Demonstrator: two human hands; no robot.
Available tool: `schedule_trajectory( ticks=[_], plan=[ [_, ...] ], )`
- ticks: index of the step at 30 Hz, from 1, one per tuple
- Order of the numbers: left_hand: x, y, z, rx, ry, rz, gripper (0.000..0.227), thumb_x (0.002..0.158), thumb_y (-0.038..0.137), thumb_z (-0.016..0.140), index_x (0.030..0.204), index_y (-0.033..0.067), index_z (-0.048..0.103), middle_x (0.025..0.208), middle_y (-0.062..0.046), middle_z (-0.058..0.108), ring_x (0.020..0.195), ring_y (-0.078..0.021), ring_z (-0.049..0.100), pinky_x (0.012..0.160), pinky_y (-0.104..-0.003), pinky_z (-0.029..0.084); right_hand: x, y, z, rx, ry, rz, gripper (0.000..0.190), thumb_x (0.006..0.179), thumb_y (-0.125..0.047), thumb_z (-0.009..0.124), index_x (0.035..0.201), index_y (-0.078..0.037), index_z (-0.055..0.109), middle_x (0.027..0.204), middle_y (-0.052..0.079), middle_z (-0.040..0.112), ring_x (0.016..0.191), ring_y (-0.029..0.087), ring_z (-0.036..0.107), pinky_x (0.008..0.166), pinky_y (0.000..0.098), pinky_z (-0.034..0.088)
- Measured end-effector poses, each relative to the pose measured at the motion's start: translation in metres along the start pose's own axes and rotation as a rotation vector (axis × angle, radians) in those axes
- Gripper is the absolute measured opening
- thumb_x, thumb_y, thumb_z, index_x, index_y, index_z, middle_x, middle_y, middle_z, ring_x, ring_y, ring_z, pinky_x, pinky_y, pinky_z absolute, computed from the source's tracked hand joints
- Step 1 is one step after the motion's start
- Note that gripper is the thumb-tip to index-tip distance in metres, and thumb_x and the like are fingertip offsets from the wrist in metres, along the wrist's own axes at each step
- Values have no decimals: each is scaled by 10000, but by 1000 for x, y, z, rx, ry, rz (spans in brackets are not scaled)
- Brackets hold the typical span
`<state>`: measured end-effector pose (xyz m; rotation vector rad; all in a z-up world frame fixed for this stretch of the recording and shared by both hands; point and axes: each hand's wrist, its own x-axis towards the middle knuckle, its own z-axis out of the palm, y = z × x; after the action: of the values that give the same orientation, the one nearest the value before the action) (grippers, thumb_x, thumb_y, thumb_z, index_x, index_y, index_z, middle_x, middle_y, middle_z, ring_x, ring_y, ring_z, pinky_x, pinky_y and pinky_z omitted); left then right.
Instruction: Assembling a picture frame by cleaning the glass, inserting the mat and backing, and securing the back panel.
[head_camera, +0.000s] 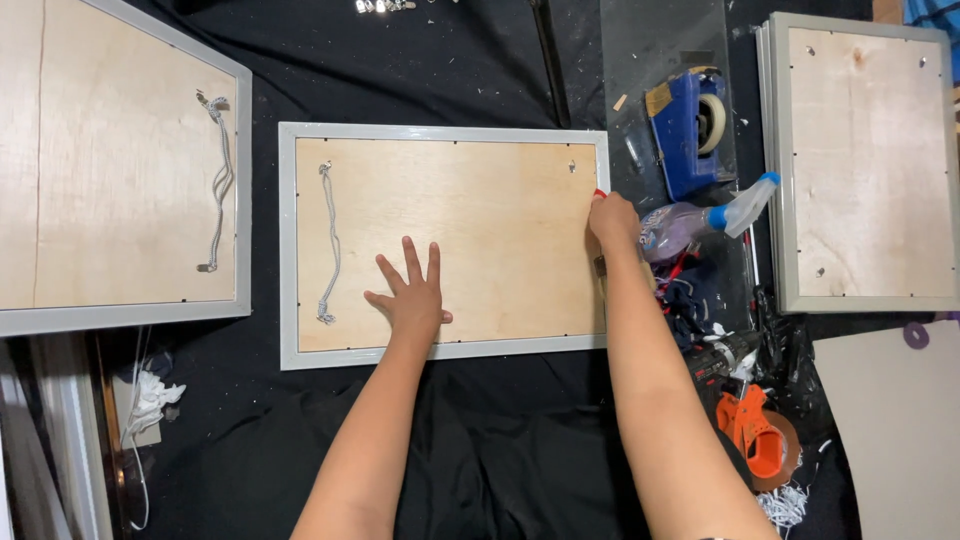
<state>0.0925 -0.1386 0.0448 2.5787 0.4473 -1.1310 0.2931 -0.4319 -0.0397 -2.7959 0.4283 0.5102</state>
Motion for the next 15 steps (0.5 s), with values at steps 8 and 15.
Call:
schedule_trajectory(
  ticks=[8,15],
  plan=[
    [1,-1,0,-10,4,4,1181,851,331,804,1668,293,-48,1726,-124,-182,1526,-558,-109,1046,-881,177,13,7,23,-21,54,12,506,1111,-378,408,1309,40,612,1159,262,706,1124,444,677,942,590,529],
    [3,-2,2,-13,5,5,1190,845,331,813,1667,293,-45,1725,-124,-188,1524,-561,-109,1041,-886,175,44,17,74,-253,263,-80,345,1091,-212,401,1188,35,621,965,201,747,930,384,748,803,532,592]
  ],
)
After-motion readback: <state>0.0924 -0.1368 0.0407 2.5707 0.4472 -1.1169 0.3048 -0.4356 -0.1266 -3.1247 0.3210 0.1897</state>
